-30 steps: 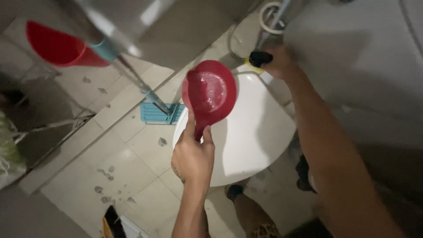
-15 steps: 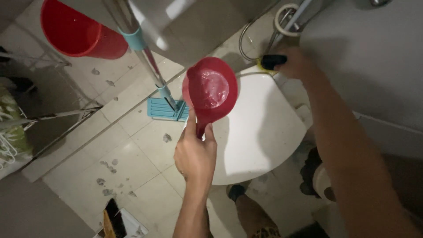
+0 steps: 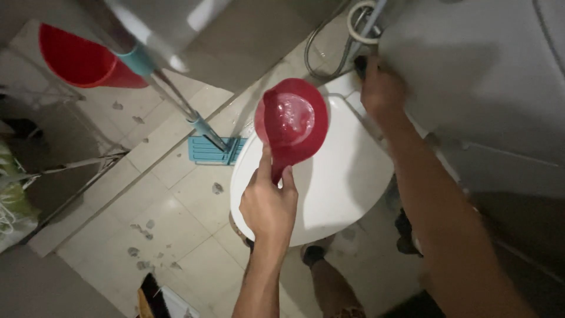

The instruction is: The person cleans the toilet tank and seat using a yellow sponge and soapy water from a red plastic scoop. They repeatedly dip the sponge into the scoop and scrub the exterior surfaces of the toilet tank and the seat lid.

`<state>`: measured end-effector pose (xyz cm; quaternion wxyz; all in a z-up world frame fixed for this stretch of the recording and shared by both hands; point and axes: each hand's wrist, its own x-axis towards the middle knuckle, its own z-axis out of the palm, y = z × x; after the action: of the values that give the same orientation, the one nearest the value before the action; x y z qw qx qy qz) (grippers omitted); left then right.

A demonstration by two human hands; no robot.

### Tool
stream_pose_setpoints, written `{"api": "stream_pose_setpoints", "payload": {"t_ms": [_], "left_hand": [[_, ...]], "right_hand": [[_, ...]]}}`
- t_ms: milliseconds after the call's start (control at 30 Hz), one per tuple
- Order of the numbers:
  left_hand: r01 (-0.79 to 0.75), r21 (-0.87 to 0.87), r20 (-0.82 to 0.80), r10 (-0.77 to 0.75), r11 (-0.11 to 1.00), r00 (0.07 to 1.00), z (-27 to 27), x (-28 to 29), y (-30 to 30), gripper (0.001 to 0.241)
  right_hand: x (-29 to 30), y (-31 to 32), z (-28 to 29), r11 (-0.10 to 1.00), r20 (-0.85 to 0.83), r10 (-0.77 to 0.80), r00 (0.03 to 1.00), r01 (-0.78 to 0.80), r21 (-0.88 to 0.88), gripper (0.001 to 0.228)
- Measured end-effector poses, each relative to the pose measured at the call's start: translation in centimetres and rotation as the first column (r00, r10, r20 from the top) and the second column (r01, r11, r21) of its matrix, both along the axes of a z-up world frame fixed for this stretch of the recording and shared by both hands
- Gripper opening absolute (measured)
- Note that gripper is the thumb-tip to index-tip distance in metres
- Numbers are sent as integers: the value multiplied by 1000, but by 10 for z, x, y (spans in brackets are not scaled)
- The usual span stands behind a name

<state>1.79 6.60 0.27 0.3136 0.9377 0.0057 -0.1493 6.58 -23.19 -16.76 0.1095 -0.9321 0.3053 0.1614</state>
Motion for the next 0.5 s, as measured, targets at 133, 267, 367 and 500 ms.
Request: {"api": "stream_pose_setpoints", "payload": {"t_ms": [133,267,367,500], "left_hand": [[37,-5,62,-37,999,997,6,-8,-20,55],[120,-4,19,-120,993,993,2,-17,-31,55],[168,-13,12,-168,986,986,-6,-24,-34,54],[150,-40,21,-149,988,989,8,-26,-44,56]], "right_hand": [[-42,-13,-38,963,22,154,988,-145,-226,60],[-102,-24,-52,989,100,43,994,-28,-144,44],[-114,-18,-25,997,112,1,994,7,-73,42],[-85,-18,-48,966,146,157,977,-122,-228,34]]}}
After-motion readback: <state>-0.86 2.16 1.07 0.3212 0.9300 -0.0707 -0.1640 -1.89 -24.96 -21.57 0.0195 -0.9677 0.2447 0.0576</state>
